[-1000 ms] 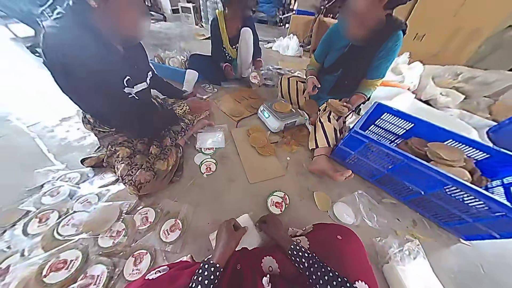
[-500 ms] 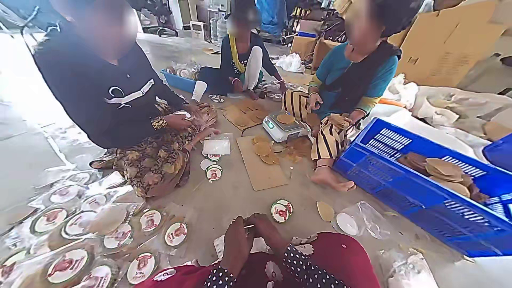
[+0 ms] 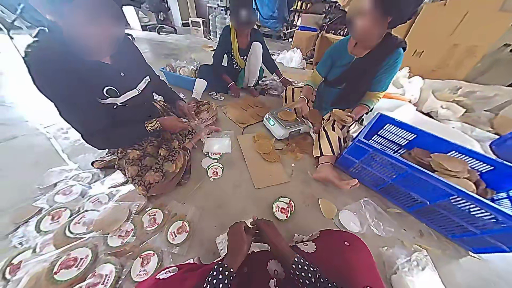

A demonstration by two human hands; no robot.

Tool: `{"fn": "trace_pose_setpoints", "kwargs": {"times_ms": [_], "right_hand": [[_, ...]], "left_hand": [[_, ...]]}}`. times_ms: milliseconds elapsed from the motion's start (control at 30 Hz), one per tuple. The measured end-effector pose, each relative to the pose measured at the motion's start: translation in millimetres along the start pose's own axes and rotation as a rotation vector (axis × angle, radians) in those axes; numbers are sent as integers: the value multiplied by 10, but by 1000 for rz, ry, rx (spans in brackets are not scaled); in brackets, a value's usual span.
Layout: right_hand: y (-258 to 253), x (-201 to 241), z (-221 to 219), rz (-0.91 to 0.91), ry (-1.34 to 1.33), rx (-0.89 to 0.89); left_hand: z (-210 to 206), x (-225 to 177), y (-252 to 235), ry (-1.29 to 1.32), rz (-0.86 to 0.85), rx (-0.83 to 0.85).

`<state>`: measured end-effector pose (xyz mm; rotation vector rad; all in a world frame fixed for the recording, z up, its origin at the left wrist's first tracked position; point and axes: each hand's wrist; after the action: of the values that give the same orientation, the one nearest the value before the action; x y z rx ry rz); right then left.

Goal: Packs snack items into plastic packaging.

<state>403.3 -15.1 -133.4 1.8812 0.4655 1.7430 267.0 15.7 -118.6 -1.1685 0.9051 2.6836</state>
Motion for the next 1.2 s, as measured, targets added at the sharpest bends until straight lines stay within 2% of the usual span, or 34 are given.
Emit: {"fn": "trace_pose_setpoints", "kwargs": {"times_ms": [167,267,367,467,533,567,667,700,733,900,1033,1067,1133,1200], "right_hand": [[55,-73,10,162,41,-35],[-60,-100,40,204,189,-78],[-116,-25,127,264,414,-132],[-110,95,230,309,640,-192],[-45,151,212,384,719,-245],[40,192,170,455,740,-267],[328,263,-78,836,647,-319],[405,252,-168,863,575,-280],[464,232,-238,808,504,-221],[444,253,-283,292,207,-15],[425,397,-353,178,-73,105],[396,450,-374,164,-145,109],[248,455,-359,188,-250,132],[64,394,-323,251,-273,193]], "left_hand": [[-29,16,-14,191,46,-55],[-54,7,23,325,69,-29],[-40,26,-5,446,101,-108],[32,3,-2,216,-8,-248],[37,-62,46,49,-72,-273],[27,-83,61,3,-90,-278],[23,-88,78,-22,-124,-333],[16,-79,87,-11,-137,-356],[12,-75,101,-1,-142,-369],[22,-122,149,-4,-129,-462],[-26,-236,249,-27,-126,-441],[-73,-245,271,-37,-174,-464],[-206,-159,283,-8,-419,-585],[-264,-97,286,56,-623,-634]]}}
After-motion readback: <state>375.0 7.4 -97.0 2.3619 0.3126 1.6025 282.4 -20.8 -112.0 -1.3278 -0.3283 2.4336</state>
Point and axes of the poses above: each hand's wrist, its own y-axis away from the middle knuckle, its own z-axis out of the back of the hand, x = y × z, and after that the axes turned 1 degree about z, right-handed
